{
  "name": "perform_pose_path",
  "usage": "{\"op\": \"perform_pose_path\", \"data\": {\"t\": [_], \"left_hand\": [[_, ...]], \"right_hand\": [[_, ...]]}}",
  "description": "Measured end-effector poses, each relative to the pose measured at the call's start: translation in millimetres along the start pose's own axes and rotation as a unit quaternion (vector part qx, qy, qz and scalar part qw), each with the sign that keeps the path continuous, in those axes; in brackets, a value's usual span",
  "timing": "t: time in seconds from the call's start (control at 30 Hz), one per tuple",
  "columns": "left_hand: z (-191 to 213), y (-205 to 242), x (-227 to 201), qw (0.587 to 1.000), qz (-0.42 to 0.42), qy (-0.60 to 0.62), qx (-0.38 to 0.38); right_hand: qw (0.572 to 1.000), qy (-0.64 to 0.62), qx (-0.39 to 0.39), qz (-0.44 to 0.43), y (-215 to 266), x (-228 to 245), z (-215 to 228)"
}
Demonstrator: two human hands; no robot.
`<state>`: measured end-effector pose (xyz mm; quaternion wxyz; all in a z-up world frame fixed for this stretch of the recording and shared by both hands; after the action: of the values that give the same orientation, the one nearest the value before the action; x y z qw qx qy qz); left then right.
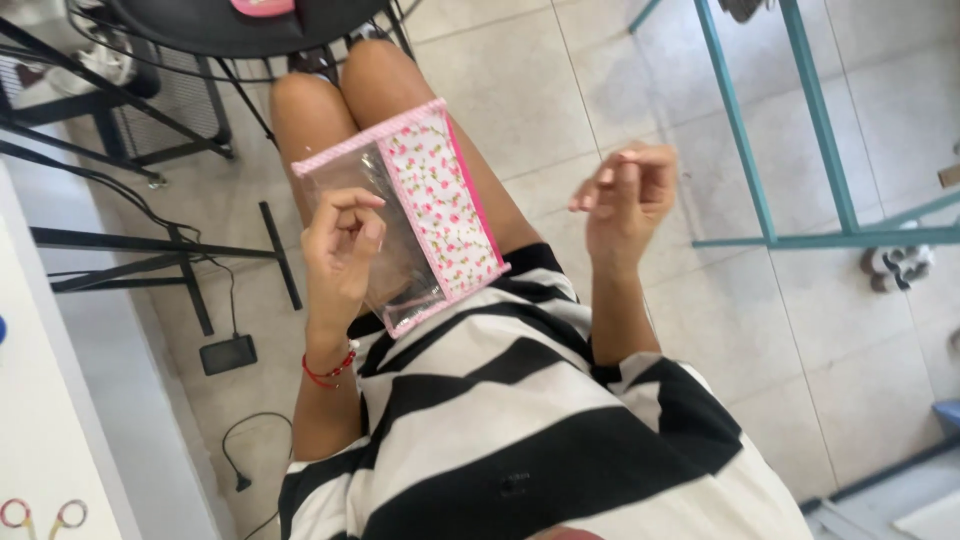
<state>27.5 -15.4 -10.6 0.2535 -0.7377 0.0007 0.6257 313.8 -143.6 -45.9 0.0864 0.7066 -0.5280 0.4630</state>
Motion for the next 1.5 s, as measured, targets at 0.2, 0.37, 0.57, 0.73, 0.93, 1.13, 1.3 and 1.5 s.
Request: {"op": "perform_pose_path", "data": {"t": [0.2,0.37,0.57,0.73,0.93,1.13,1.3,1.5], "left_hand": [[9.8,-93.2,-20.2,0.951,-0.12,-0.268,0.099],[3.6,-153.6,77.0,0.897,-0.073,-0.385,0.203],[-13.6,-169.9,85.0,0.859,0.024,-0.381,0.341],[-16.5,-158.5,67.1,0.87,0.027,-0.321,0.374],[-12.2,-136.2,12.5,0.88,0.011,-0.294,0.374],[-8.9,-117.9,-42.4,0.901,-0.041,-0.228,0.368],[-23.5,-106.1,-61.5,0.92,-0.034,-0.243,0.306],[-31.6,-97.6,-64.7,0.94,-0.08,-0.2,0.264]], "right_hand": [[0.987,0.148,0.037,-0.05,-12.9,-14.9,-22.9],[0.967,0.173,0.114,-0.145,-12.6,-69.2,-48.9],[0.948,0.13,0.181,-0.226,-19.2,-117.4,-70.4],[0.956,0.087,0.181,-0.212,-4.2,-104.3,-83.4],[0.964,0.167,0.194,-0.075,11.0,-63.0,-81.9],[0.967,0.131,0.217,-0.022,31.1,-37.3,-73.0],[0.97,0.086,0.227,-0.022,40.0,-26.8,-70.8],[0.949,0.144,0.27,0.07,40.0,-4.0,-84.3]]}}
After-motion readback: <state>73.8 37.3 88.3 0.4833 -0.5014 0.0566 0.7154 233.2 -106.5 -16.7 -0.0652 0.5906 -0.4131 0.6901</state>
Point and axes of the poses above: each hand's wrist, its own y-axis away from the middle knuckle, its own z-axis out of the back of the hand, x = y × z, the point moved 1 cm from there along -y, towards the middle knuckle, and after that the axes turned 12 degrees about -x, right-handed, at the moved point
